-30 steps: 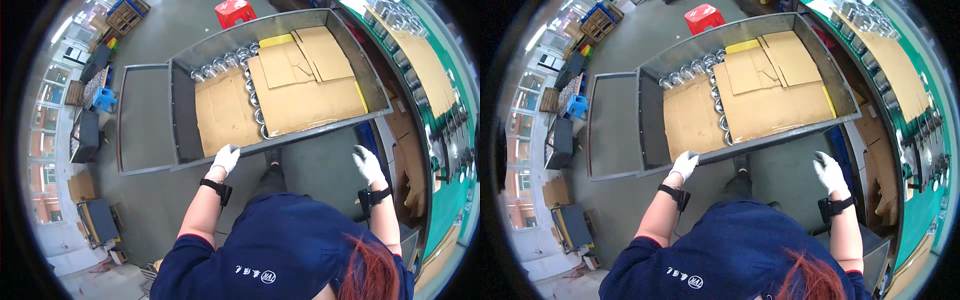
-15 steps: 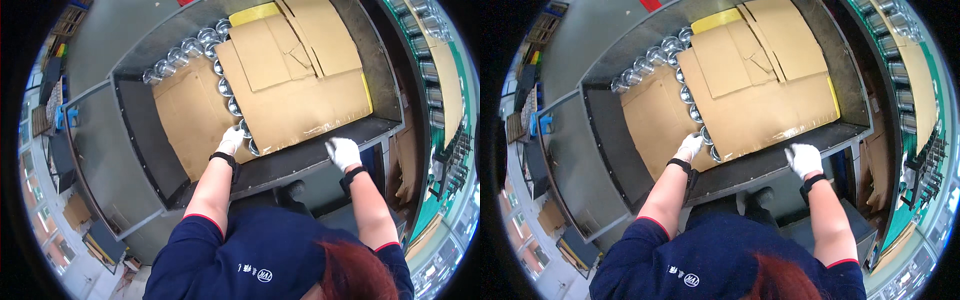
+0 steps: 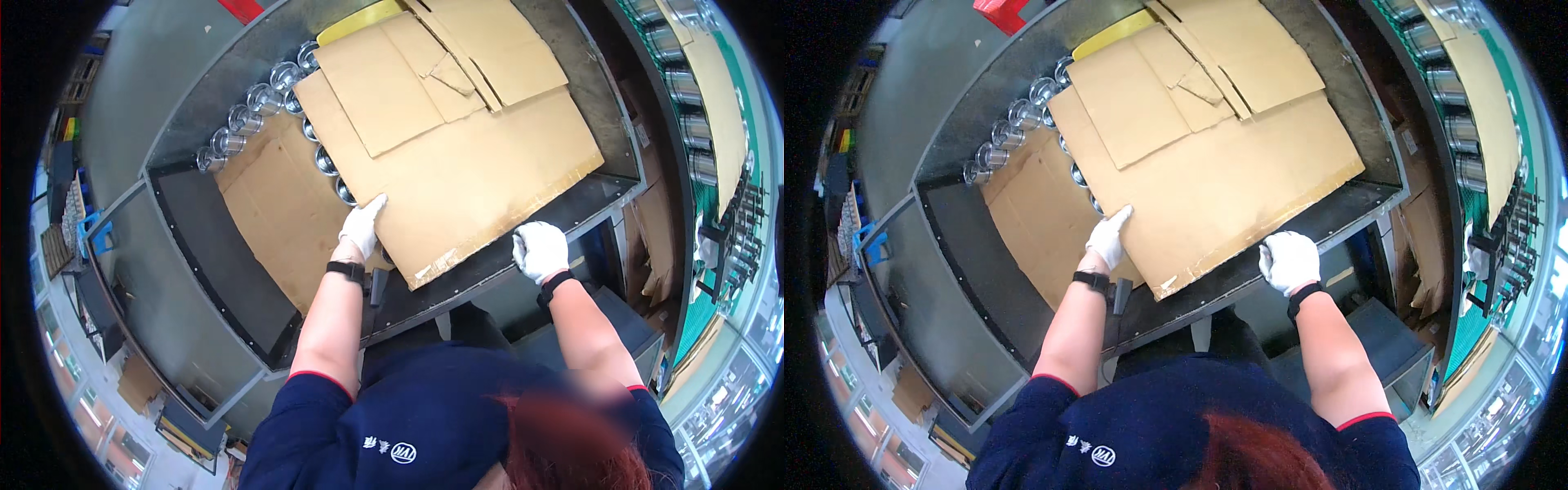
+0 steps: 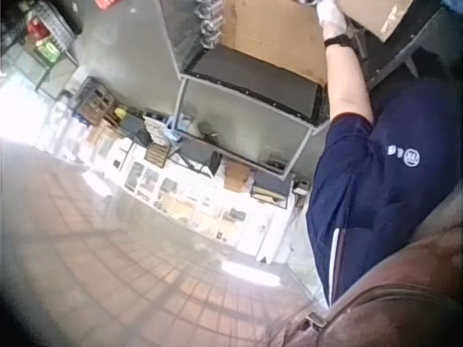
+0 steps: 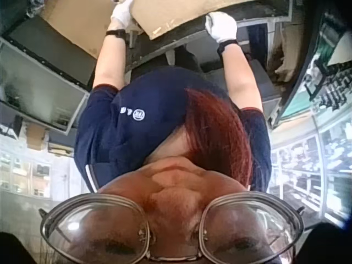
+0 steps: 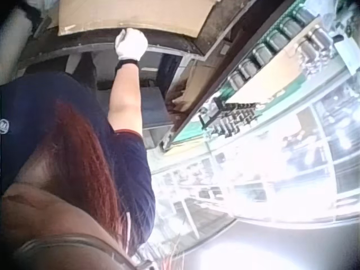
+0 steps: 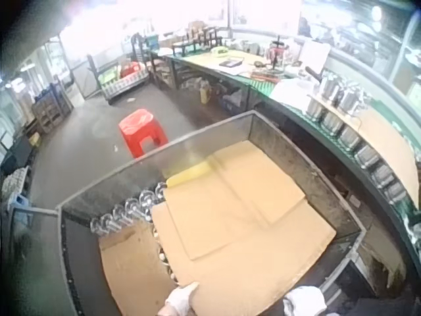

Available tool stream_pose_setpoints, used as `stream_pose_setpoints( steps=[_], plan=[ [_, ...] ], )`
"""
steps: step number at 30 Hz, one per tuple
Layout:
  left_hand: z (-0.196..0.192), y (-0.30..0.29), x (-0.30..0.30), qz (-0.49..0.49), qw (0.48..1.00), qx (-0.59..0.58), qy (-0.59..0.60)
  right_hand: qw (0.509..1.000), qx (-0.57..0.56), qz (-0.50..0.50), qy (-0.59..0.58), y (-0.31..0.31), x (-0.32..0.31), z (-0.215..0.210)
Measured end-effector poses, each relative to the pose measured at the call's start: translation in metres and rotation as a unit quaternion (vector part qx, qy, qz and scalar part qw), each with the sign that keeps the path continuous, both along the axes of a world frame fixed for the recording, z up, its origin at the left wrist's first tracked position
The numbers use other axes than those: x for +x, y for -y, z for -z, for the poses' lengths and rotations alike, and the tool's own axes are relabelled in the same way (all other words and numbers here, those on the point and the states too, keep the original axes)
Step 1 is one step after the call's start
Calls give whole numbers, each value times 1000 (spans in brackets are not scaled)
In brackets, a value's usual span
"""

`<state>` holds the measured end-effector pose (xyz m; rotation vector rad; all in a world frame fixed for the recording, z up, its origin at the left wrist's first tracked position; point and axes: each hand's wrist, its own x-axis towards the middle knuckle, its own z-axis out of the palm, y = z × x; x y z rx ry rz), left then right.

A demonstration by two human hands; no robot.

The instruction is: The person repeatedly picks up cylindrical metal parts and places them into a jig with gauges, then removes them and stacks them on a cardboard sheet. They also move stacks of these parts between trays and cardboard sheets.

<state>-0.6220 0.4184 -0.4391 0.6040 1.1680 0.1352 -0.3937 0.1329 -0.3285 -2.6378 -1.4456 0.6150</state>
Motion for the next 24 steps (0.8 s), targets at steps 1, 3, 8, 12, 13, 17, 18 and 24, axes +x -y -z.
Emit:
stream_pose_setpoints(
  steps=[1, 3, 8, 12, 13, 17, 18, 24],
  plan=[
    [-22, 3, 4, -13, 1000, 16, 11, 1000, -1, -2, 4, 3, 0, 1],
    [-96, 7, 17, -37, 996, 68, 34, 1000, 11, -3, 10, 10, -2, 2],
    [-216, 1, -28, -3, 940, 336, -50, 999, -24, 10, 23, 13, -5, -2],
    [-377, 16, -110, -6, 887, 449, -108, 990, 120, 75, -24, 26, -4, 5],
    [-402, 22, -137, -17, 864, 487, -131, 981, 157, 103, -53, 32, -5, -1],
    [-488, 79, -256, -157, 788, 552, -221, 957, 278, 68, -45, 81, -7, -37],
    [-504, 97, -279, -202, 763, 563, -243, 957, 275, 73, -57, 100, -7, -44],
    [-532, 171, -434, -354, 648, 608, -291, 967, 194, 150, -67, 224, 16, 5]
  ],
)
